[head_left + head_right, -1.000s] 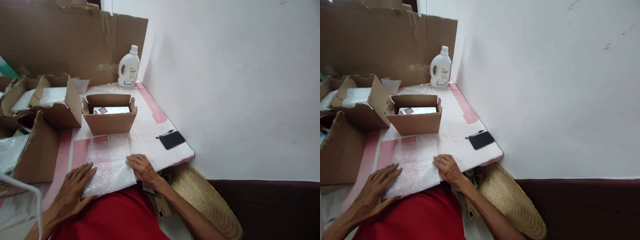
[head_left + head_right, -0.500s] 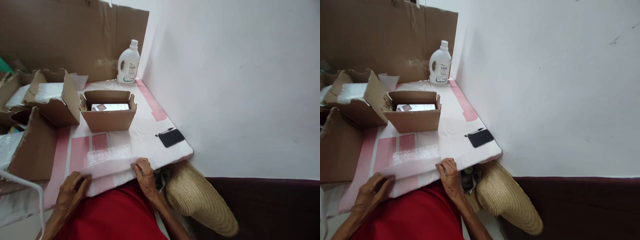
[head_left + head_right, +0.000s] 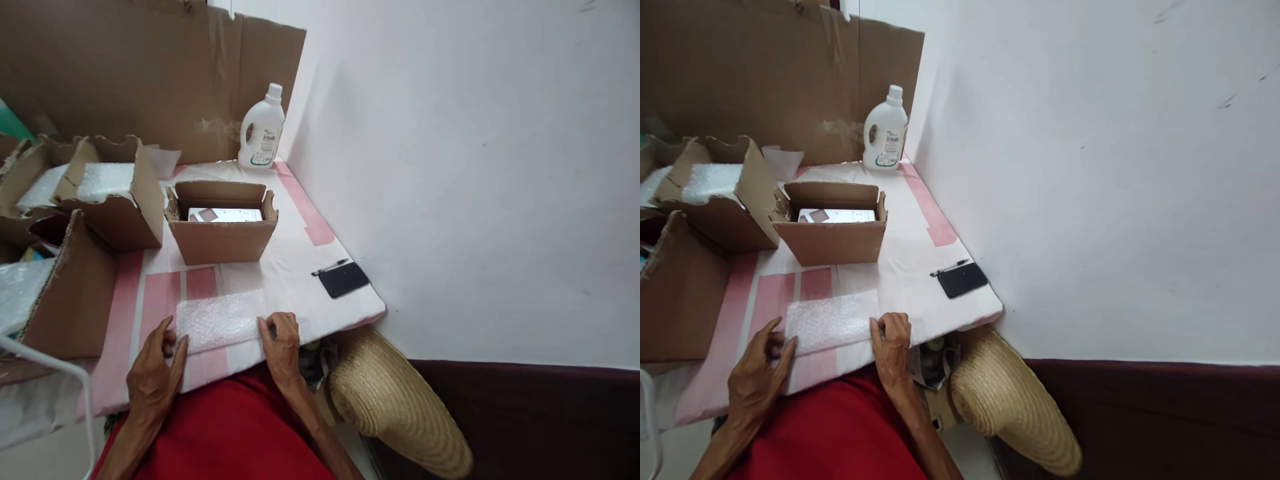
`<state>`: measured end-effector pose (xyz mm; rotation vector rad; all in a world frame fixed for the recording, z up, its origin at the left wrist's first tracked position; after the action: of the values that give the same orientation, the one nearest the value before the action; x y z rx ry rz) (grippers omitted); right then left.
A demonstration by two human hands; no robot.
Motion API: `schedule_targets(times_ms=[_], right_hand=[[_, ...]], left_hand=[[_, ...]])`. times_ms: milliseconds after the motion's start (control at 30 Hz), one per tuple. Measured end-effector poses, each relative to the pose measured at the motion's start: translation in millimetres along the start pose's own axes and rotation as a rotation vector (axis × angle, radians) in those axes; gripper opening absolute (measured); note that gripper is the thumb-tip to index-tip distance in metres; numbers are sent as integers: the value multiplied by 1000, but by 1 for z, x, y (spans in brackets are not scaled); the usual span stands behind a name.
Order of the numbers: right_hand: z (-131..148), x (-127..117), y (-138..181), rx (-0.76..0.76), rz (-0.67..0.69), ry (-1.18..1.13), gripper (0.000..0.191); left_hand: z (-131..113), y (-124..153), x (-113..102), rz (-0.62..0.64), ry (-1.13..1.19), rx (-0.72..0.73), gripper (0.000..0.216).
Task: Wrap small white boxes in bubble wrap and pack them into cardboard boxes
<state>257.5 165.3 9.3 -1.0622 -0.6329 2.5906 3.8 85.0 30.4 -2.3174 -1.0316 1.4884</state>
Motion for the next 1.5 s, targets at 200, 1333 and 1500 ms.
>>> schedule_targets(times_ms=[200,1333,1500], right_hand=[[-2,-1,-2,-19,-12,14,29],[68,22,15,-632,379,94,59],[80,31,43,-568,379,-80,27]], left_hand=[[-39,15,1,-4,42,486,57],[-47,12,-1,118,91,921,36],[-82,17,-7,167,186,859,26]])
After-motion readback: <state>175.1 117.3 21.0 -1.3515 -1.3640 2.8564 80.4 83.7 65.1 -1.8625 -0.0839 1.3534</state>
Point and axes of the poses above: each hand's wrist, its own y-axis away from the middle knuckle, its own x-axis out of the palm, z = x × y, the point moved 8 cm from there along -y, towards the middle knuckle, and after that the axes turned 12 degrees about -z, right-handed, at the moved point
